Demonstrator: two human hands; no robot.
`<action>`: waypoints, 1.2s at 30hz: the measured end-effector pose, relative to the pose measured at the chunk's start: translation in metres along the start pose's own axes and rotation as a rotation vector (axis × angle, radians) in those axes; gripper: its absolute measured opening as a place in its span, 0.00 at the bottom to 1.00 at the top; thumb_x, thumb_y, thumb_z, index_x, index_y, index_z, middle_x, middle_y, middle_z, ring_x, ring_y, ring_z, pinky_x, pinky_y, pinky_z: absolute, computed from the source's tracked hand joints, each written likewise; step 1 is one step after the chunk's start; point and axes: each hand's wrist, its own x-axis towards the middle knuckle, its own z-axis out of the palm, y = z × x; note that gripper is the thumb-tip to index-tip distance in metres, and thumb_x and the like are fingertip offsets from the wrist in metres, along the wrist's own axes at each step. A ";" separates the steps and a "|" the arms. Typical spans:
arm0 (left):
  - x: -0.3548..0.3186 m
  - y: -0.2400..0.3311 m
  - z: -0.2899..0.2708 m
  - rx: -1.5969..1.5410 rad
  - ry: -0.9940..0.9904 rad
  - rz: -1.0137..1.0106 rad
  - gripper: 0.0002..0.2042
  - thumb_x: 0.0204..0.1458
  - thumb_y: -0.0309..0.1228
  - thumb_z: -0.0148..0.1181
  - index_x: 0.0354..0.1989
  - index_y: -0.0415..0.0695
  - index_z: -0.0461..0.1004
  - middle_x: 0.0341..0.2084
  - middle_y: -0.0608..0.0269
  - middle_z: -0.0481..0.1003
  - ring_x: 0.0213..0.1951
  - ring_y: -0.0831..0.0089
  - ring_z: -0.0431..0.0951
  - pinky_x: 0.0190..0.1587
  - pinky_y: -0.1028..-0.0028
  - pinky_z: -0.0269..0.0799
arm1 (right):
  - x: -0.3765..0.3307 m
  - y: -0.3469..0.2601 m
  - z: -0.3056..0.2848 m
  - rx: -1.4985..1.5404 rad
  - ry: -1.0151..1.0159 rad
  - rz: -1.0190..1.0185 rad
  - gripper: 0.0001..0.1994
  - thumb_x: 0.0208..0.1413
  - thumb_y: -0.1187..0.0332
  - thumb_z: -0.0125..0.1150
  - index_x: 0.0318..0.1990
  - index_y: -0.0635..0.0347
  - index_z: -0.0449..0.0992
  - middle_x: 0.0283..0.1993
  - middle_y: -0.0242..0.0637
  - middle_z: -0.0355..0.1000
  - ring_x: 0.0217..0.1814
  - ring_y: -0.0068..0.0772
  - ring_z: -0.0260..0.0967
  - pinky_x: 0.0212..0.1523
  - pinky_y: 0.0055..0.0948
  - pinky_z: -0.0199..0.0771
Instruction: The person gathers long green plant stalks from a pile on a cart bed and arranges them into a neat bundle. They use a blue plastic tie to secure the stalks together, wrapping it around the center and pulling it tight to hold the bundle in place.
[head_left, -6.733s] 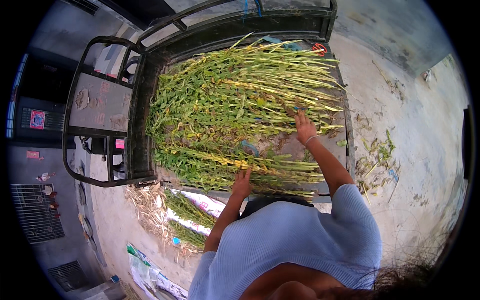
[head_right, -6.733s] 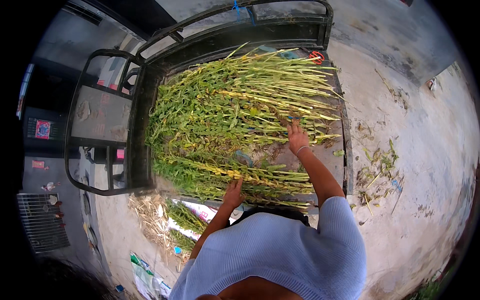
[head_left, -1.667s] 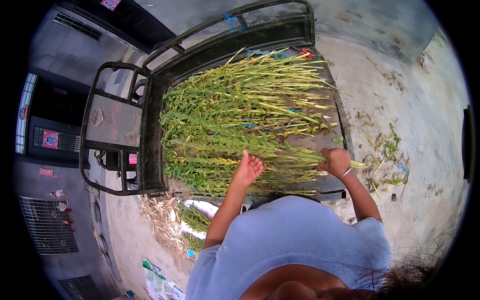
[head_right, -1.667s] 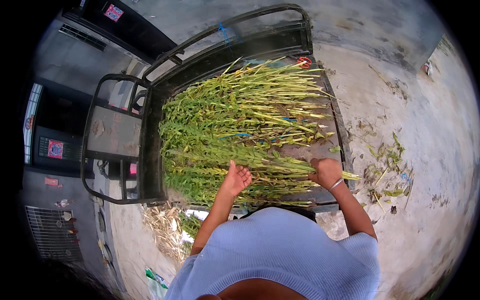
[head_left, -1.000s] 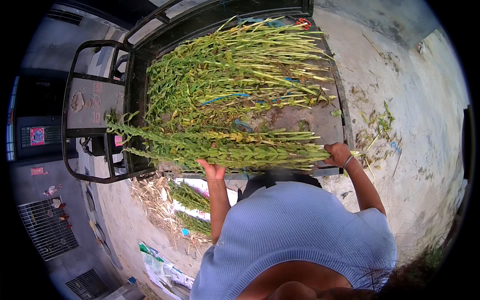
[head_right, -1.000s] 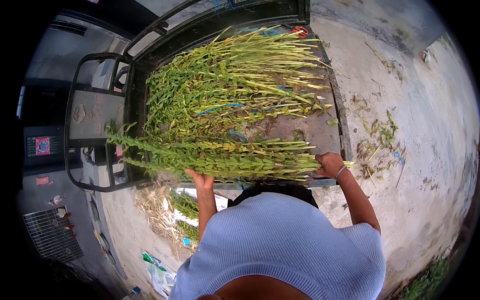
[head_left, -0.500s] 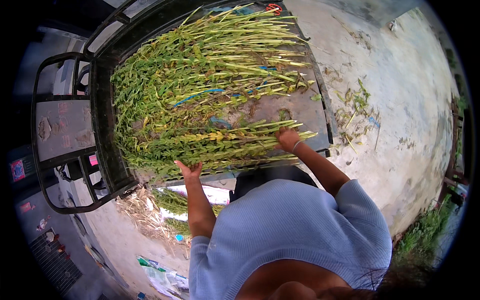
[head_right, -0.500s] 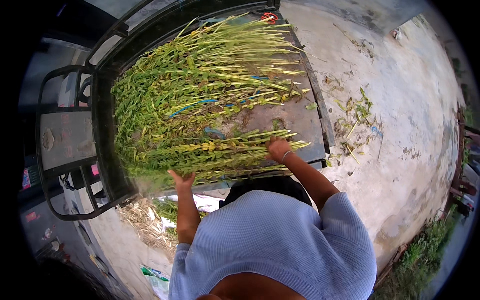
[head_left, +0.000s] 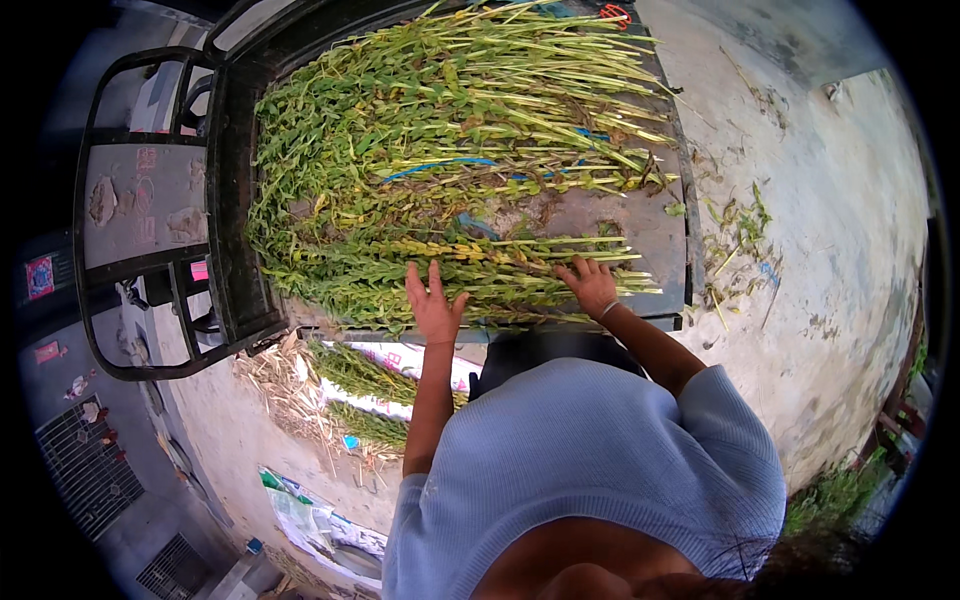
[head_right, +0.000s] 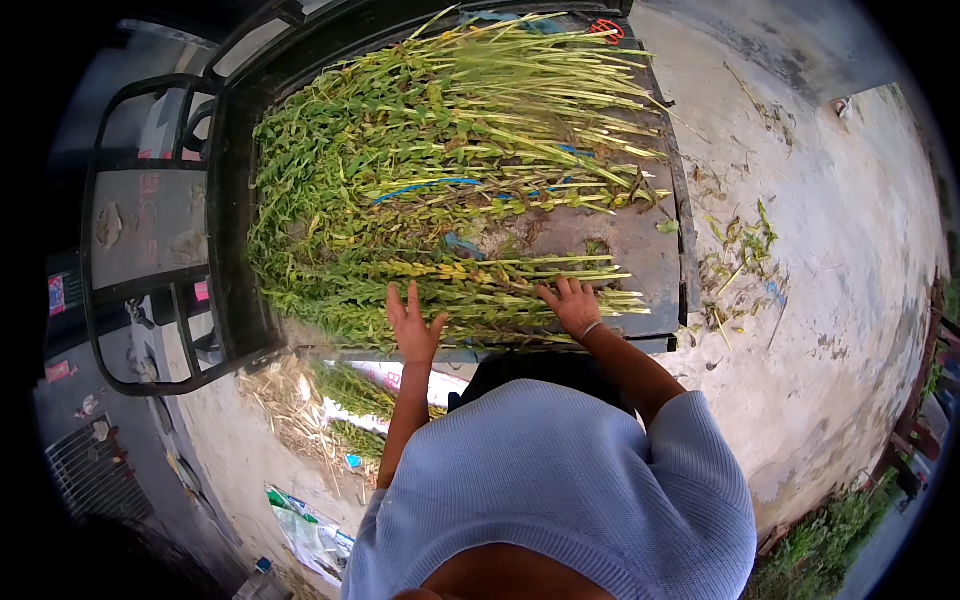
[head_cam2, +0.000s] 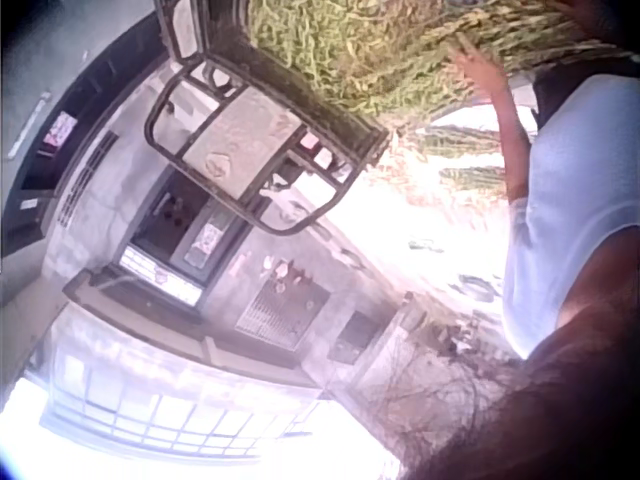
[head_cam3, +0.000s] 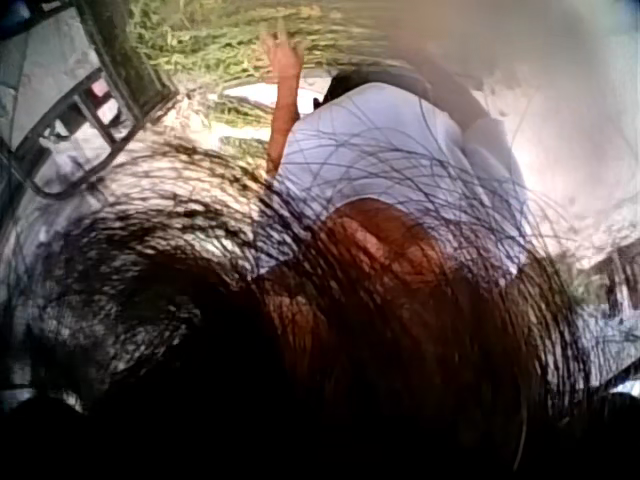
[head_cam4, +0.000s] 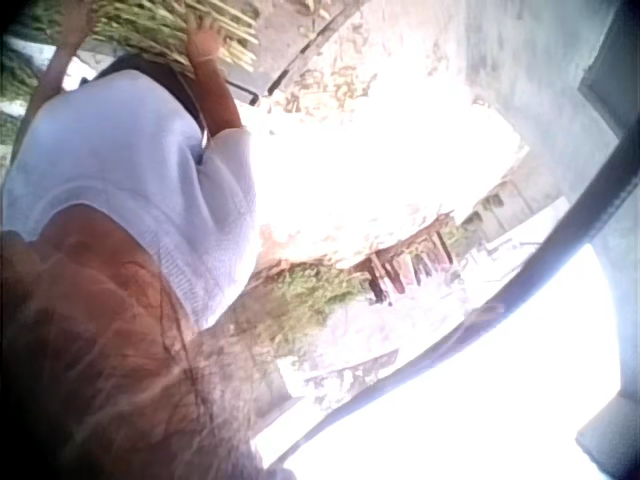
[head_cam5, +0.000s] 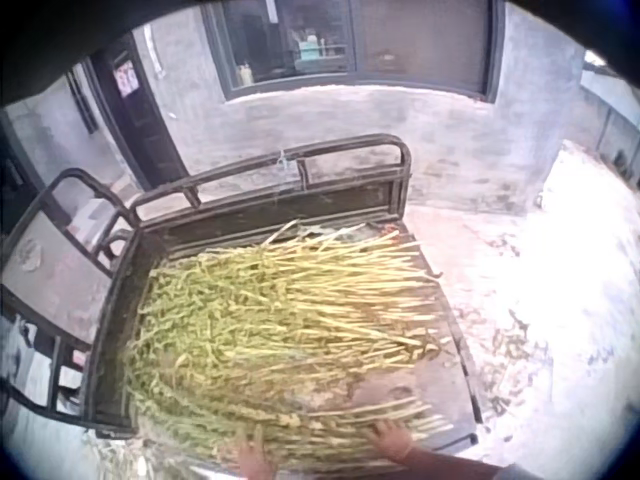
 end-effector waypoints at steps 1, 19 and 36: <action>0.001 0.008 0.000 0.049 -0.117 0.094 0.45 0.32 0.37 0.71 0.62 0.53 0.52 0.62 0.48 0.45 0.62 0.50 0.48 0.60 0.58 0.51 | -0.001 -0.001 0.001 -0.002 0.017 -0.015 0.25 0.45 0.70 0.51 0.54 0.38 0.64 0.48 0.38 0.61 0.46 0.40 0.61 0.41 0.38 0.63; 0.014 0.001 0.030 0.082 -0.445 0.018 0.44 0.34 0.38 0.69 0.62 0.53 0.50 0.64 0.59 0.45 0.65 0.58 0.43 0.60 0.57 0.50 | 0.138 0.119 -0.014 0.172 0.094 0.286 0.13 0.43 0.67 0.57 0.38 0.61 0.70 0.40 0.46 0.66 0.42 0.47 0.67 0.39 0.38 0.71; 0.020 -0.008 0.022 0.171 -0.472 0.053 0.38 0.37 0.38 0.68 0.60 0.51 0.55 0.62 0.57 0.46 0.65 0.56 0.43 0.59 0.52 0.52 | 0.230 0.154 -0.018 0.053 -0.074 0.456 0.14 0.45 0.72 0.52 0.43 0.54 0.67 0.40 0.49 0.70 0.41 0.51 0.70 0.36 0.43 0.73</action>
